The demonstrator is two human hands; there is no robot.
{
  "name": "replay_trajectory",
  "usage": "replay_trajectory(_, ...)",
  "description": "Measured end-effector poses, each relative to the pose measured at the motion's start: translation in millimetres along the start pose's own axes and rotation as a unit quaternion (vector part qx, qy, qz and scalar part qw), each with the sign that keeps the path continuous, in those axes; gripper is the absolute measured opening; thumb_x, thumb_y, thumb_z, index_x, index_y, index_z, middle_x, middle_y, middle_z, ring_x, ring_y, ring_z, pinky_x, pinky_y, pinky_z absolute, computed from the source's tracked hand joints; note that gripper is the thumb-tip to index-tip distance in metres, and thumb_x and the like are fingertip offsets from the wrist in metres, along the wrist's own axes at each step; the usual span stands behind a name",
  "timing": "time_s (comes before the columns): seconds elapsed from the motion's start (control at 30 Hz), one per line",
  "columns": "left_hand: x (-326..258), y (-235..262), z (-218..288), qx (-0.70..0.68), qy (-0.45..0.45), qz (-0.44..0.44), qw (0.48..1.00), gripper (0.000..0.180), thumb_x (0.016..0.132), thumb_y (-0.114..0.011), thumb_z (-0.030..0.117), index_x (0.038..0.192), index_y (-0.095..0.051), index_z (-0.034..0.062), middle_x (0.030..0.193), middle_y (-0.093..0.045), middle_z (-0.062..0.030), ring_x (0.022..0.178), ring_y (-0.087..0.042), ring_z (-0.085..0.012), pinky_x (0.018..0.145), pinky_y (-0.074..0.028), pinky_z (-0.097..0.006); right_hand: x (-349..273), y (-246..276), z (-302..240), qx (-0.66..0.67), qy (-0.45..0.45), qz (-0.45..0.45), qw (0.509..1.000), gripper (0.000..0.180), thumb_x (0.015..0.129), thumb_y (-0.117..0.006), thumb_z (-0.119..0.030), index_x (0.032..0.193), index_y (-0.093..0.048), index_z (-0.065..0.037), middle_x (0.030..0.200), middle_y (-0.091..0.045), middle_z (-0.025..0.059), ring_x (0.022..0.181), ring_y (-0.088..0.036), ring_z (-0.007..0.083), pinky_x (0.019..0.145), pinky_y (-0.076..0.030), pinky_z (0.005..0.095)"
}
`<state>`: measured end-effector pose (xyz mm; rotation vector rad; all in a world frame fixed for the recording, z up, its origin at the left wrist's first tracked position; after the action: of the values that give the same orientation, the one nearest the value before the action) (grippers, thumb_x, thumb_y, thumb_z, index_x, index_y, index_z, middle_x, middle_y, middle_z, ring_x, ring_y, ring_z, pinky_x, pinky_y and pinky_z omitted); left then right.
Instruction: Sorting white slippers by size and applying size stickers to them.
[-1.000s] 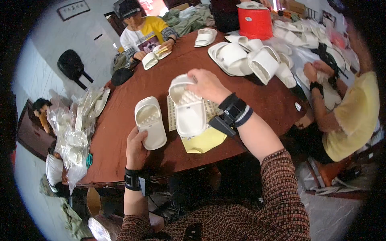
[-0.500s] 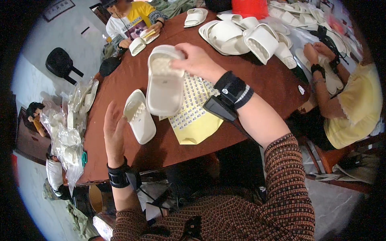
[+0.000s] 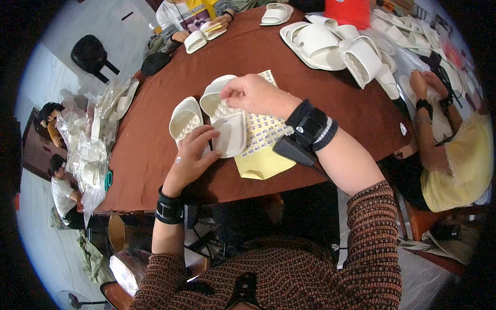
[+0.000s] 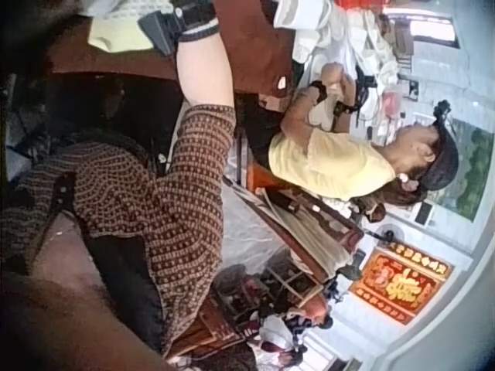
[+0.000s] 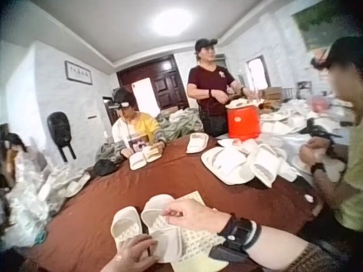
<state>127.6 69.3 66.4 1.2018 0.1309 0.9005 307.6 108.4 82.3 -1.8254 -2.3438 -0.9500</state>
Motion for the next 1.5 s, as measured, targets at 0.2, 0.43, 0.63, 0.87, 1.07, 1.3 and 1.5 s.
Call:
replay_trajectory(0.2,3,-6,2,-0.002,0.003,-0.045,0.999,0.036,0.081,-0.068,0.016,0.116,-0.064,0.0111,0.122,-0.054,-0.0099,0.116,-0.049,-0.0278,0.102,-0.030,-0.042,0,-26,15,-0.085,-0.002,-0.044,0.995,0.021,0.087,-0.060,-0.007,0.107,-0.062,0.001,0.095,-0.068,0.0104,0.088,-0.064,0.0139,0.079,-0.051,0.0281)
replay_trajectory(0.43,-6,10,2,0.018,-0.057,0.032,0.998,0.037,0.078,-0.068,0.014,0.114,-0.064,0.0091,0.124,-0.055,-0.0165,0.114,-0.052,-0.0334,0.099,-0.039,-0.043,9,-47,-8,-0.140,0.088,-0.024,0.986,0.024,0.083,-0.059,-0.005,0.106,-0.062,0.001,0.084,-0.064,0.0146,0.077,-0.063,0.0208,0.070,-0.050,0.0326)
replay_trajectory(0.63,-15,-8,3,0.041,-0.079,0.044,0.995,0.039,0.082,-0.066,0.027,0.121,-0.061,0.0201,0.127,-0.052,-0.0103,0.107,-0.055,-0.0306,0.092,-0.039,-0.046,-10,-48,-2,-0.113,0.025,-0.033,0.993,0.022,0.084,-0.057,-0.002,0.106,-0.060,0.001,0.086,-0.062,0.0158,0.078,-0.061,0.0272,0.071,-0.049,0.0350)
replay_trajectory(0.87,-16,-10,0,0.030,-0.062,0.059,0.996,0.037,0.083,-0.065,0.030,0.120,-0.062,0.0211,0.126,-0.054,-0.0087,0.111,-0.052,-0.0286,0.096,-0.034,-0.043,-10,-49,2,-0.073,-0.027,-0.030,0.996,0.026,0.080,-0.058,0.005,0.106,-0.059,0.003,0.088,-0.058,0.0101,0.075,-0.057,0.0166,0.068,-0.048,0.0282)
replay_trajectory(1.07,-12,-8,-5,0.026,-0.068,0.067,0.995,0.035,0.082,-0.066,0.030,0.116,-0.063,0.0195,0.125,-0.053,-0.0087,0.106,-0.052,-0.0281,0.093,-0.036,-0.042,-2,-49,2,-0.096,-0.018,-0.028,0.995,0.028,0.078,-0.057,0.006,0.106,-0.060,0.001,0.085,-0.058,0.0099,0.072,-0.057,0.0174,0.066,-0.048,0.0285)
replay_trajectory(1.3,-15,-7,-3,0.013,-0.063,0.068,0.996,0.036,0.081,-0.067,0.027,0.116,-0.063,0.0196,0.125,-0.053,-0.0092,0.107,-0.052,-0.0289,0.094,-0.035,-0.042,-5,-52,-6,-0.080,-0.025,-0.034,0.996,0.027,0.080,-0.056,0.007,0.107,-0.058,0.001,0.080,-0.055,0.0065,0.068,-0.054,0.0135,0.063,-0.046,0.0264)
replay_trajectory(1.5,-16,-10,2,0.004,-0.059,0.055,0.997,0.035,0.080,-0.068,0.027,0.114,-0.063,0.0186,0.126,-0.053,-0.0100,0.108,-0.051,-0.0306,0.095,-0.034,-0.042,-10,-51,-2,-0.093,-0.021,-0.028,0.995,0.028,0.081,-0.055,0.007,0.109,-0.057,0.001,0.080,-0.054,0.0049,0.068,-0.053,0.0112,0.063,-0.046,0.0248)
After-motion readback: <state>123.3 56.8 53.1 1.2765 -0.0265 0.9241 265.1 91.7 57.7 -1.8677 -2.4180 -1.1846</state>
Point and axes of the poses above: each hand's wrist, its own x-axis towards the middle knuckle, its own y-axis out of the back of the hand, z = x × y, the point moved 8 cm from there along x, towards the middle knuckle
